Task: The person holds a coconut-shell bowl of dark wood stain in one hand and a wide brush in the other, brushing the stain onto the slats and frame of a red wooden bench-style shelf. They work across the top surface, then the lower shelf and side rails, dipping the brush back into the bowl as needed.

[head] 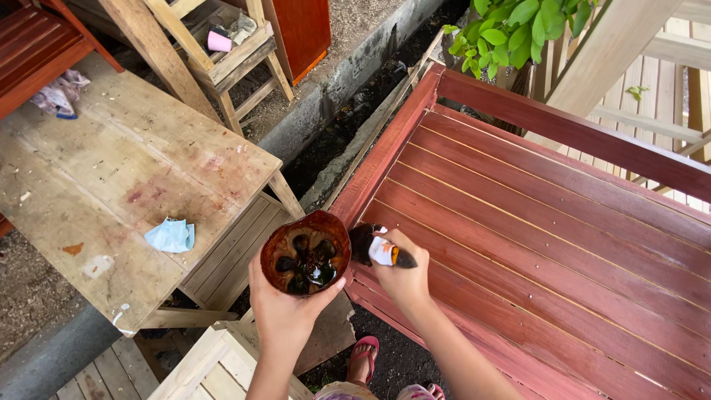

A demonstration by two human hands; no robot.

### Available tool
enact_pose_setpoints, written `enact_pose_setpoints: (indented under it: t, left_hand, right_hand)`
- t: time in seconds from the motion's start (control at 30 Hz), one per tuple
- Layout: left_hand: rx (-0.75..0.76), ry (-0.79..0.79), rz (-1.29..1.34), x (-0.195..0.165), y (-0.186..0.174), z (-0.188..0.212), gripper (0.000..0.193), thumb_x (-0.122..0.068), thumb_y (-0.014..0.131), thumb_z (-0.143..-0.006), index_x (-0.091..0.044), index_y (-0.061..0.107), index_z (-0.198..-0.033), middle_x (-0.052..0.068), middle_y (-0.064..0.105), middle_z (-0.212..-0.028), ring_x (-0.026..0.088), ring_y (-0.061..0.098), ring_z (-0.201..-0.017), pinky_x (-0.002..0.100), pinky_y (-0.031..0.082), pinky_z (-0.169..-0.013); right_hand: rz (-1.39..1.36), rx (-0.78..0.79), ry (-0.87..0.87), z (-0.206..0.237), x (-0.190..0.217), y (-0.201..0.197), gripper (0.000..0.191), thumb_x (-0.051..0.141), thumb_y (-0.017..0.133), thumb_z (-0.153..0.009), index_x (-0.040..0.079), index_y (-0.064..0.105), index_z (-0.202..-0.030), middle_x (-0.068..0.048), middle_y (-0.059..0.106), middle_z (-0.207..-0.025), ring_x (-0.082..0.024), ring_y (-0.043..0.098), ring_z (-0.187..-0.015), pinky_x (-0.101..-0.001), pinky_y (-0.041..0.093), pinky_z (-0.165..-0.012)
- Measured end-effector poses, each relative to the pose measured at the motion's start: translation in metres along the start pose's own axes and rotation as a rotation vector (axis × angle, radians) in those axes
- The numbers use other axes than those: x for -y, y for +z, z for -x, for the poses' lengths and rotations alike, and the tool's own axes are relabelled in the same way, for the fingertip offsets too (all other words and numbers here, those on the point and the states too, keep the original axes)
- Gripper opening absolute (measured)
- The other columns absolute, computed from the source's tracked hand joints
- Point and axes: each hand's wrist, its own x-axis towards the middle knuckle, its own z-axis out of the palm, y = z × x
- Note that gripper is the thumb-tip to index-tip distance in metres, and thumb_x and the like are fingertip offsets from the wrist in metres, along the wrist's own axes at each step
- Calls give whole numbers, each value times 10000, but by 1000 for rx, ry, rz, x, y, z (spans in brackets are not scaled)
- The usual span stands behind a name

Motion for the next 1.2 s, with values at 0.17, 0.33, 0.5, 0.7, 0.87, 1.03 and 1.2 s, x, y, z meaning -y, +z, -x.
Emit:
enact_pose_setpoints:
  t: [0.17, 0.33, 0.5, 0.7, 0.87, 1.03, 1.2]
  left_hand:
    - [52, 62, 46, -16, 22, 5, 890, -215, 1001, -539, 8, 545, -1269, 139, 616, -1223, 253, 636, -1127, 380, 526, -976]
    - [128, 34, 148, -25, 57, 20, 907, -234, 983, -559, 10, 522, -1301, 139, 611, -1244, 245, 647, -1129, 384, 534, -987]
    - [84, 218, -101, -35, 86, 44, 999, -267, 1006, -551, 45, 503, -1357, 203, 562, -1269, 327, 587, -1173, 457, 497, -1009]
    - [57, 163, -165, -47, 110, 73, 985, -297, 999, -617, 43, 488, -1389, 215, 534, -1323, 353, 551, -1247, 477, 468, -1060]
    - [94, 213, -164, -63, 138, 103, 985, -285, 1003, -618, 45, 486, -1389, 238, 504, -1320, 359, 512, -1263, 495, 429, -1081]
    - [287, 189, 23, -80, 179, 141, 973, -287, 992, -577, 24, 497, -1355, 194, 552, -1274, 331, 566, -1197, 474, 459, -1055]
    - [502, 262, 146, -96, 211, 181, 1005, -272, 991, -560, 9, 489, -1384, 185, 547, -1275, 321, 590, -1180, 448, 493, -1017]
  right_hand:
    - [108, -32, 26, -4, -7, -45, 156, 127, 780, -811, 63, 740, -948, -121, 744, -770, -199, 757, -709, -291, 572, -667]
    - [229, 19, 71, 14, -23, -129, 192, 146, 813, -752, 60, 742, -907, -111, 752, -759, -223, 753, -702, -309, 579, -697]
    - [300, -1, 196, 65, -34, -221, 231, 112, 802, -731, 85, 765, -958, -92, 765, -760, -175, 762, -698, -295, 576, -687]
    - [399, -107, 369, 121, -53, -310, 295, 85, 822, -709, 115, 780, -999, -78, 774, -730, -152, 743, -666, -294, 571, -652]
    - [382, -198, 417, 157, -60, -366, 274, 72, 812, -720, 111, 758, -986, -58, 783, -725, -116, 761, -655, -285, 576, -628]
    - [405, -302, 666, 186, -60, -405, 305, 74, 811, -751, 127, 770, -1049, -95, 761, -728, -168, 687, -627, -331, 548, -587]
    - [575, -427, 545, 213, -63, -441, 336, 122, 854, -708, 120, 768, -1032, -79, 767, -776, -153, 725, -710, -318, 555, -664]
